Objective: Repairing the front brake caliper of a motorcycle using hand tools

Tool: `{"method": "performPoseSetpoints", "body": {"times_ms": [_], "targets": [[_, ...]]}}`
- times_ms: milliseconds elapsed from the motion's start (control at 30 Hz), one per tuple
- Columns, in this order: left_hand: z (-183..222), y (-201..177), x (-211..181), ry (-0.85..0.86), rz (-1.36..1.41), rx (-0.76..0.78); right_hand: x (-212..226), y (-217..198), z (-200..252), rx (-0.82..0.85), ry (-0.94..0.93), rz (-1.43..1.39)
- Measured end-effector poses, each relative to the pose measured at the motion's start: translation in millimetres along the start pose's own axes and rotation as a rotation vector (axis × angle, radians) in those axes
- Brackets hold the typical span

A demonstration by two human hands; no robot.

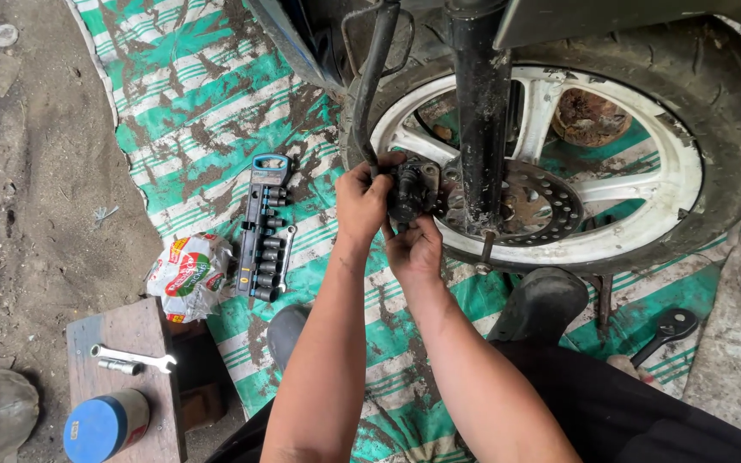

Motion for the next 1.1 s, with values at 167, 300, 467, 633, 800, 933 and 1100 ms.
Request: {"method": "performPoseSetpoints", "body": {"times_ms": [167, 300, 467, 633, 800, 933, 1100], "targets": [[0.7, 0.6, 3.1, 0.004, -0.001, 0.006, 2.7, 3.0, 0.4, 0.011, 0.014, -0.004], [0.6, -0.4, 4.4, 0.016, -0.018, 0.016, 4.3, 9.2, 5.9, 0.025, 0.023, 0.001], [6.4, -0.4, 2.2, 0.015, -0.008, 0.008, 1.0, -1.9, -3.2, 0.036, 0.084, -0.058], [14.4, 1.1, -1.8, 0.124, 0.078, -0.008, 5.5, -1.1, -8.2, 0.039, 0.082, -0.106], [0.2, 2.8, 11.6, 0.149, 0.093, 0.01, 3.8, -7.6, -14.1, 0.069, 0.105, -0.112], [-3.0, 4.3, 10.5, 0.187, 0.107, -0.008, 3.5, 6.8, -8.7, 0.115, 0.139, -0.156], [-5.7, 5.6, -2.9, 0.227, 0.093, -0.033, 8.2, -4.1, -23.1, 0.129, 0.148, -0.151]]}}
Point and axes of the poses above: each hand's wrist, its own z-axis away from the middle knuckle, its own y-axis out of the palm, x = y × z, the point moved 1 cm from there along -z, towards the middle knuckle, and after that the axes turned 6 degrees about -z, right-handed, at the moved point
